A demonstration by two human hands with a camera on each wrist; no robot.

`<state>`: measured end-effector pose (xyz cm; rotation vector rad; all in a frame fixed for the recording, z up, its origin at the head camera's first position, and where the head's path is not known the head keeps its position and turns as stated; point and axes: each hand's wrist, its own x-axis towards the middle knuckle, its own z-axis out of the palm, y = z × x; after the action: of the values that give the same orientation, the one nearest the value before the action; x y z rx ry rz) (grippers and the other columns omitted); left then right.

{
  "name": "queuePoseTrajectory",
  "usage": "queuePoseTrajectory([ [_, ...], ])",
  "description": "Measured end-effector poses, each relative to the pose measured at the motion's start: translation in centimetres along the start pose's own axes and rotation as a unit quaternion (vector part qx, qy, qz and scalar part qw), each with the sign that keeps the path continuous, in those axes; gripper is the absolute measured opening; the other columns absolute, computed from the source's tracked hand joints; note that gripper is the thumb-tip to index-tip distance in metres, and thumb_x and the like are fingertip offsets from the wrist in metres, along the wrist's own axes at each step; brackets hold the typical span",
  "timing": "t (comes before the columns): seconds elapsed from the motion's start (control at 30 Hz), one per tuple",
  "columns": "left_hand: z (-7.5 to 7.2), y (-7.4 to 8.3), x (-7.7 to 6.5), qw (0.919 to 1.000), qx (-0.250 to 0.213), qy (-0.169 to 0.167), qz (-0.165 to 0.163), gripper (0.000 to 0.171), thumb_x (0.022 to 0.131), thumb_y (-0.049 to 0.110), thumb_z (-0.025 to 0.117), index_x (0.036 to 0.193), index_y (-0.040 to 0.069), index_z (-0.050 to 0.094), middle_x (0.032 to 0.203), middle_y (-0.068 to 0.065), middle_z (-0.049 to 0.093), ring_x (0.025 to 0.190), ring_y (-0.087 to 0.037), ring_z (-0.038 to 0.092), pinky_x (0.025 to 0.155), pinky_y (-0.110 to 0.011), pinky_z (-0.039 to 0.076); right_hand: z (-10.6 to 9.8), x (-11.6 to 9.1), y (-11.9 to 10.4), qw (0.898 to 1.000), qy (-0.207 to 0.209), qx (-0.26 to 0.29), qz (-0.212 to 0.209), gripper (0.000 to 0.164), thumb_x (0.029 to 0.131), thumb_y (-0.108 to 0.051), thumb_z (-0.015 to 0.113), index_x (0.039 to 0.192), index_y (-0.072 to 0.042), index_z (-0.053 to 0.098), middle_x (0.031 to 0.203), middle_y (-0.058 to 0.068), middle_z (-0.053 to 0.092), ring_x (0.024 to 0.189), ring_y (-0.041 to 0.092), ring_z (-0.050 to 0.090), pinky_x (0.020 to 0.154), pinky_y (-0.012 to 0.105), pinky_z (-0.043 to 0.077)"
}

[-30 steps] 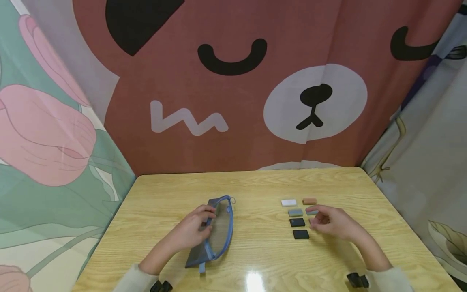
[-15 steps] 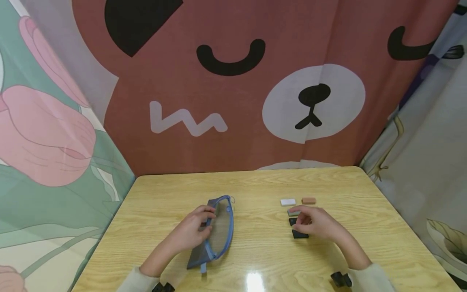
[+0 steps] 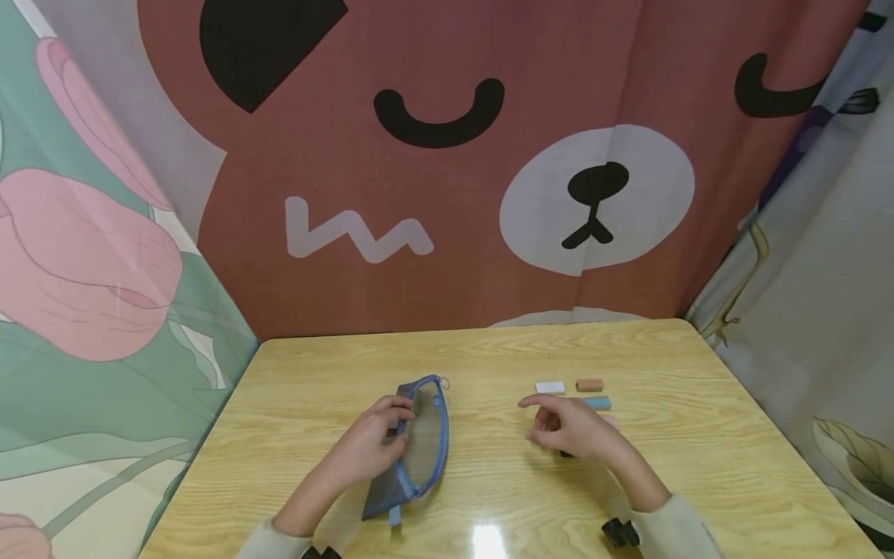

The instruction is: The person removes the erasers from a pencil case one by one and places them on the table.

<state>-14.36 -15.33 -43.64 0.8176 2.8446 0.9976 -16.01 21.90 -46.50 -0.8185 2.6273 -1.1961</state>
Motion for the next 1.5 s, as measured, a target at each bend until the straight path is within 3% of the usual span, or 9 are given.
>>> queuePoseTrajectory([
  [0.43, 0.5, 0.2, 0.3, 0.999, -0.034, 0.015, -0.027, 0.028, 0.091, 0.001, 0.065, 0.119, 0.0, 0.068, 0.139, -0.012, 0.055, 0.125, -0.032, 0.057, 0.089, -0.035, 0.058, 2.1, 2.4, -1.9, 1.0, -0.011, 0.008, -0.007, 0.046, 0.094, -0.023, 0.073, 0.137, -0.012, 0.06, 0.087, -0.008, 0.066, 0.077, 0.006, 0.063, 0.072, 0.026, 0.055],
  [0.8, 1.3, 0.3, 0.1, 0.9967, -0.074, 0.023, -0.024, 0.027, 0.092, 0.001, 0.064, 0.119, -0.001, 0.067, 0.14, -0.014, 0.054, 0.124, -0.032, 0.057, 0.09, -0.035, 0.058, 4.1, 4.6, -2.6, 0.999, -0.011, 0.028, -0.021, 0.047, 0.094, -0.026, 0.073, 0.137, -0.012, 0.06, 0.086, -0.009, 0.067, 0.077, 0.005, 0.064, 0.073, 0.026, 0.055],
  [1.5, 2.2, 0.7, 0.3, 0.9945, -0.088, 0.049, -0.028, 0.026, 0.091, 0.001, 0.065, 0.117, 0.001, 0.068, 0.14, -0.009, 0.055, 0.125, -0.032, 0.057, 0.09, -0.037, 0.058, 6.8, 8.7, -5.7, 1.0, -0.011, 0.02, -0.002, 0.056, 0.09, -0.02, 0.076, 0.141, -0.007, 0.057, 0.082, -0.007, 0.067, 0.067, 0.006, 0.06, 0.063, 0.024, 0.051],
])
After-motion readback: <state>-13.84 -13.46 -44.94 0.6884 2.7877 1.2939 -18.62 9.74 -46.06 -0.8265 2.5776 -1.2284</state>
